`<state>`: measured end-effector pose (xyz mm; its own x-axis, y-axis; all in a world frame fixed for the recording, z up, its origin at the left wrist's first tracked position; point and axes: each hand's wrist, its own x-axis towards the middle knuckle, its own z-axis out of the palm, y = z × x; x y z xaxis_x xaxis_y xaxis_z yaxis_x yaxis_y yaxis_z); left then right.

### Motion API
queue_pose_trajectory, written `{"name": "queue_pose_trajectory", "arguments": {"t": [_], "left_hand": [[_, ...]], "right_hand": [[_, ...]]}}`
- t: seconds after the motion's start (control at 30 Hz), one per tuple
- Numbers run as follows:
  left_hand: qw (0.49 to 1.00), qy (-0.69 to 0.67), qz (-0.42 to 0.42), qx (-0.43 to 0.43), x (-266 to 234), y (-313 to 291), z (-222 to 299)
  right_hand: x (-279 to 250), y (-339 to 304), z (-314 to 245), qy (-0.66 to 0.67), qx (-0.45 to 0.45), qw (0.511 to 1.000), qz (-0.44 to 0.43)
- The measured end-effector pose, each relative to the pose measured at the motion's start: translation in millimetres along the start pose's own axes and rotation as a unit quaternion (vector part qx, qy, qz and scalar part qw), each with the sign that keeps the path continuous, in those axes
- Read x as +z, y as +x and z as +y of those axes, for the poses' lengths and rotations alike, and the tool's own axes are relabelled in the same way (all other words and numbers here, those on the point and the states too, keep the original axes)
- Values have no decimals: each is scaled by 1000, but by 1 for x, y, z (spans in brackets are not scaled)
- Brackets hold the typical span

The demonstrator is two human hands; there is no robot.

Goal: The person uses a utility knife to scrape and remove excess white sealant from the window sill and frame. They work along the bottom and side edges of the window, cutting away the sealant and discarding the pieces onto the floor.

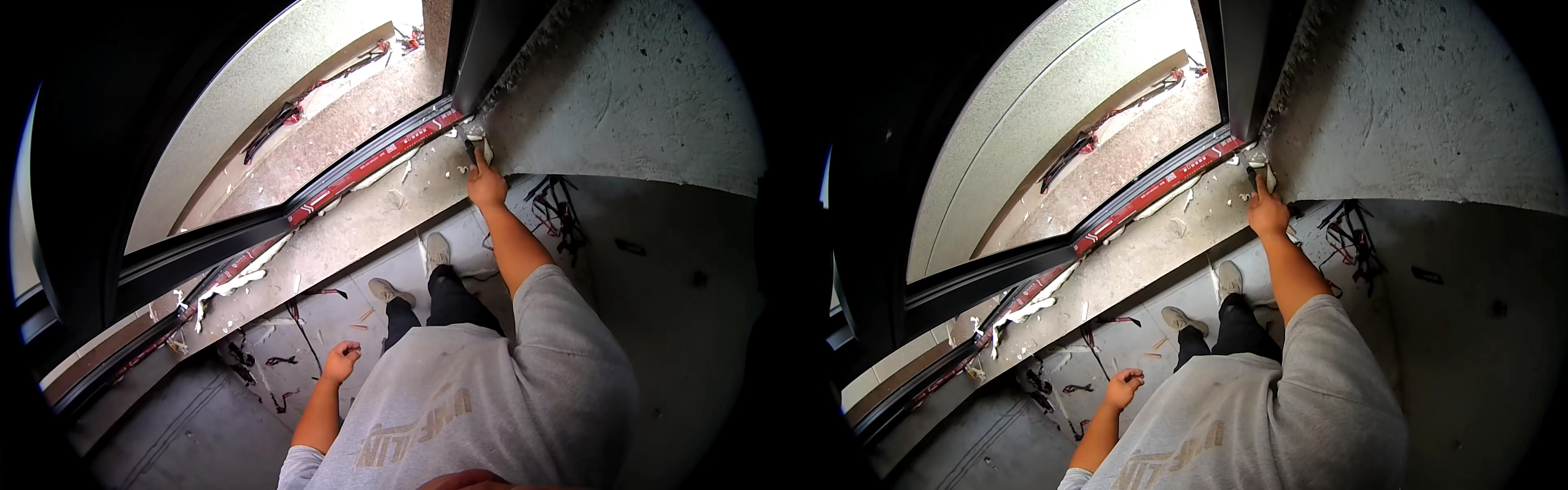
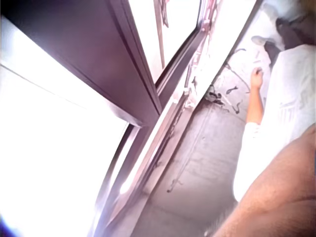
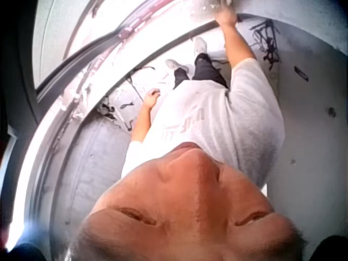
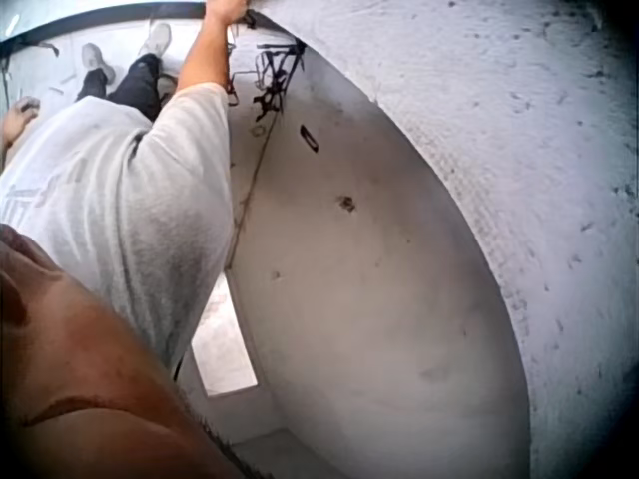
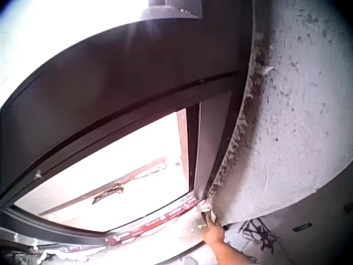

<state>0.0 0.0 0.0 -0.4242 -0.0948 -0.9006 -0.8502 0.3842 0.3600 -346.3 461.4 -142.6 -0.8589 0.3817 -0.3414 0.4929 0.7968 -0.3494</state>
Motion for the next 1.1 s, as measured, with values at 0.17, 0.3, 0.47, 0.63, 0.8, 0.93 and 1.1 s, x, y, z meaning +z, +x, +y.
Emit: {"name": "queue_pose_trajectory", "arguments": {"t": [0.17, 0.3, 0.47, 0.63, 0.8, 0.93, 1.1], "left_hand": [[999, -20, 2, 33, 7, -3, 12], [997, -44, 35, 49, -2, -13, 20], [995, -63, 55, 57, -6, -25, -7], [992, -122, 34, 15, 1, -23, -82], [998, -44, -6, -41, -10, -10, -114], [999, -39, 0, -20, -23, 4, -111], [996, -74, 8, 38, -29, 22, -81]], "right_hand": [[-26, 0, -10, 11, 48, 998, -29], [-42, 1, -17, -19, 68, 997, -31], [-29, 0, -12, 42, 102, 993, 29], [-7, 3, -15, 39, 95, 993, 54], [53, -4, 23, 381, 46, 903, 193], [83, -64, 11, 317, 55, 941, 106], [60, -72, -55, 514, 142, 838, -114]]}}
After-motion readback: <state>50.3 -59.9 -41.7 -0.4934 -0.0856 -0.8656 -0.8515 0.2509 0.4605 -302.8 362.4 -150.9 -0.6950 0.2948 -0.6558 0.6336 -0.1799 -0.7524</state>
